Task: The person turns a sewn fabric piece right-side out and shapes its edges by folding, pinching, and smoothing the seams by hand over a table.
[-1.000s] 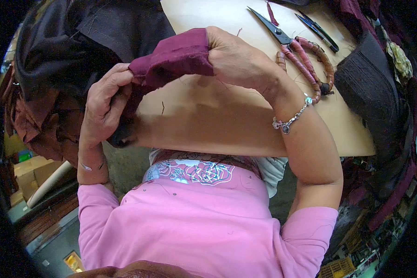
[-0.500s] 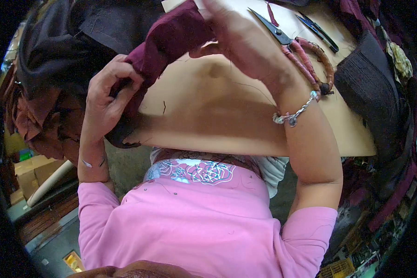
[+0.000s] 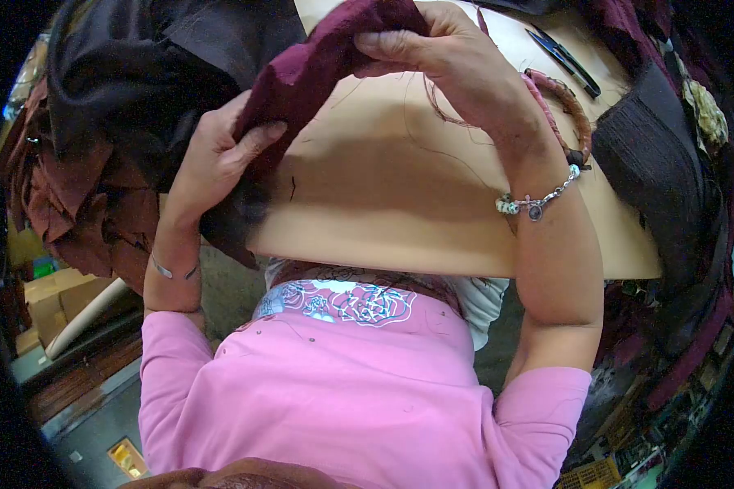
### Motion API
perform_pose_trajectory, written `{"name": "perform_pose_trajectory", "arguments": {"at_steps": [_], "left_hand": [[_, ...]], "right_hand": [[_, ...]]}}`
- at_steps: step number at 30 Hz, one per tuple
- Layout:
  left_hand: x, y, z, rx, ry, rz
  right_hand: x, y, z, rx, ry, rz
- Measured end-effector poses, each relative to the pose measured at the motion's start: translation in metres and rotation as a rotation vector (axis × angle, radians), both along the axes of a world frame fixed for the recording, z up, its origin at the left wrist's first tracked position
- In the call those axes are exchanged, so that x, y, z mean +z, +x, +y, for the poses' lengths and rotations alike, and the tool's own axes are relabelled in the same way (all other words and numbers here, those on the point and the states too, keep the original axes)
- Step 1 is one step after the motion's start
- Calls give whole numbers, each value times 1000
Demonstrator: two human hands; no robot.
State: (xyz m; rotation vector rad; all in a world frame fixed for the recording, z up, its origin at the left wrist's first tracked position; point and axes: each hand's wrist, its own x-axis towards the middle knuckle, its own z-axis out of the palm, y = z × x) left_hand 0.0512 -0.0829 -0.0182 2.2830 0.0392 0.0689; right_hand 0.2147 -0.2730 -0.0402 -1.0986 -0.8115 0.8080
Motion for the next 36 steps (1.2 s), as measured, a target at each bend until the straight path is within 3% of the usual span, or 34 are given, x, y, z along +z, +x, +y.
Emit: {"name": "perform_pose_trajectory", "arguments": {"at_steps": [1,3,6,7,13,16,18,21,28,36], "left_hand": [[-2,0,-5,79,-224,-66],[1,-1,-5,47,-178,-60],[13,-5,-9,37,-79,4],[16,-5,-10,38,-42,33],[7,-6,-8,3,-155,-23],[7,-6,-8,-87,-174,-28],[7,-7,-5,-99,-199,-41],[7,-5,-8,-43,-187,-9],[10,-7,-13,94,25,-107],[11,-8,-15,138,-34,-84]], "right_hand": [[2,-3,-2,46,88,131],[10,-3,-2,187,210,326],[0,4,-9,105,219,398],[0,7,-4,377,307,325],[24,-17,-2,238,-328,-330],[11,-25,5,119,-154,-360],[5,-26,9,26,-228,-390],[1,-29,13,20,-158,-237],[0,-32,16,68,-117,-291],[1,-42,21,14,-83,-386]]}}
